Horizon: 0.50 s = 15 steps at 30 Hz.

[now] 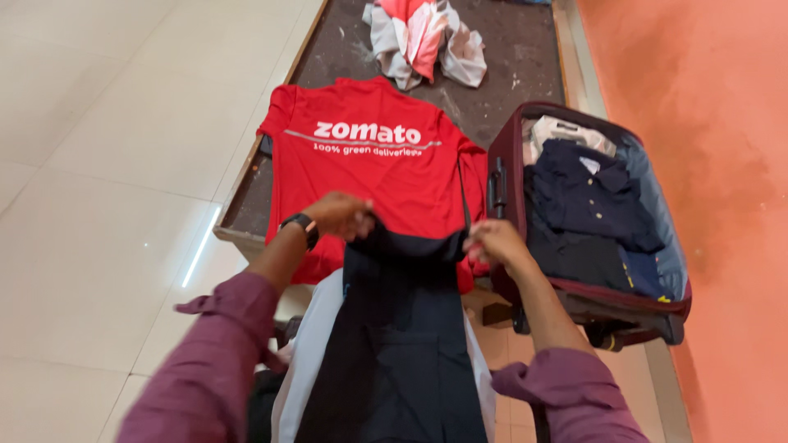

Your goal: The person folds a red shirt, black pants, and a dark blue polo shirt by hand and places them into a suitcase.

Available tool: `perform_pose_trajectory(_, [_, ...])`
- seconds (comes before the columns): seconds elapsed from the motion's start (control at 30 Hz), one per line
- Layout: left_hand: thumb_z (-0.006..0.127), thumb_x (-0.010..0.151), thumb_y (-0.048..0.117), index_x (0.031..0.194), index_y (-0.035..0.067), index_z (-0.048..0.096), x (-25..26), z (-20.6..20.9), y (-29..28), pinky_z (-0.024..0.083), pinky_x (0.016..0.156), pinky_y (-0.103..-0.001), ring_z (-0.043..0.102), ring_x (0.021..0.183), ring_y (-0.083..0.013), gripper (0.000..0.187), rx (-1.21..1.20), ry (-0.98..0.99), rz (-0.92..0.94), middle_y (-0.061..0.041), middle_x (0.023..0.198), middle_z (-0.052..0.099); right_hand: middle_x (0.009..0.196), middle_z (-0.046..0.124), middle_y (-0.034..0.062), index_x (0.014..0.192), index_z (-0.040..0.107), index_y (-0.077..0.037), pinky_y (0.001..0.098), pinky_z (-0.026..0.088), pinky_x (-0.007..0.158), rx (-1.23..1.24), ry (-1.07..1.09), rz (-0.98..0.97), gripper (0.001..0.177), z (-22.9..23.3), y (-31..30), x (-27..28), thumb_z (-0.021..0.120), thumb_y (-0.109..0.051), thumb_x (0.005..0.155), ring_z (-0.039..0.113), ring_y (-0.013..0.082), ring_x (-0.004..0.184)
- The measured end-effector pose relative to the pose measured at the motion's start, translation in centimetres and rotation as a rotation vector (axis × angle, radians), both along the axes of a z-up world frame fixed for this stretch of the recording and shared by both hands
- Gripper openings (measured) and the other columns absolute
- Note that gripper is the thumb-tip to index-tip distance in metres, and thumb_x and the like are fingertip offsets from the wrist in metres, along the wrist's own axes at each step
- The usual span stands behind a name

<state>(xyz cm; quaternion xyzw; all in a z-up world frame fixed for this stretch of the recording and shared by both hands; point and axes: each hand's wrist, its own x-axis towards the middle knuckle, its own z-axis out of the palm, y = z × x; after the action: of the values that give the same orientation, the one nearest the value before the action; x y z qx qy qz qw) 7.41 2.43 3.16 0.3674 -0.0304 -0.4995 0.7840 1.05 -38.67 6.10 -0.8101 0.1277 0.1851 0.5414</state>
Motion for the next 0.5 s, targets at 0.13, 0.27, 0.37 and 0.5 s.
perform_pose_trajectory(0.13, [0.066,0.094,0.028,0.162,0.021,0.023,2.7,2.1,-2.3,0.052,0.087,-0.03,0.059,0.12,-0.0156,0.081,0.315,-0.48,0.754,-0.013,0.152,0.05,0.129,0.067,0.0138,0.156,0.028,-0.014,0.0324,0.06,0.068,0.415,-0.473,-0.46,0.063,2.7,2.3,1.9,0.055,-0.016,0.1,0.072,0.0194,0.086])
perform_pose_trajectory(0.27, [0.072,0.088,0.03,0.161,0.014,0.03,0.0,-0.8,-4.0,0.045,0.089,-0.039,0.049,0.133,-0.049,0.086,0.554,-0.526,0.694,-0.02,0.152,0.053,0.133,0.065,0.014,0.162,0.018,-0.017,0.0326,0.06,0.071,0.44,-0.367,-0.365,0.071,2.2,4.1,-1.9,0.054,-0.024,0.101,0.073,0.021,0.09])
perform_pose_trajectory(0.37, [0.077,0.086,0.035,0.157,0.008,0.033,-5.1,-3.4,-4.0,0.048,0.109,-0.041,0.05,0.14,-0.0335,0.087,0.77,-0.656,0.512,-0.022,0.152,0.047,0.129,0.069,0.0145,0.161,0.025,-0.015,0.0317,0.059,0.071,0.399,-0.238,-0.264,0.068,0.6,4.1,-5.5,0.055,-0.029,0.102,0.073,0.0202,0.089])
perform_pose_trajectory(0.5, [0.075,0.082,0.044,0.145,0.009,0.05,-14.3,-0.5,-3.4,0.046,0.108,-0.04,0.056,0.132,-0.0347,0.077,1.131,-1.049,0.157,-0.019,0.142,0.059,0.127,0.071,0.0161,0.158,0.034,-0.014,0.0321,0.059,0.069,0.315,-0.086,-0.189,0.069,-0.7,3.2,-8.6,0.063,-0.028,0.097,0.073,0.0207,0.089])
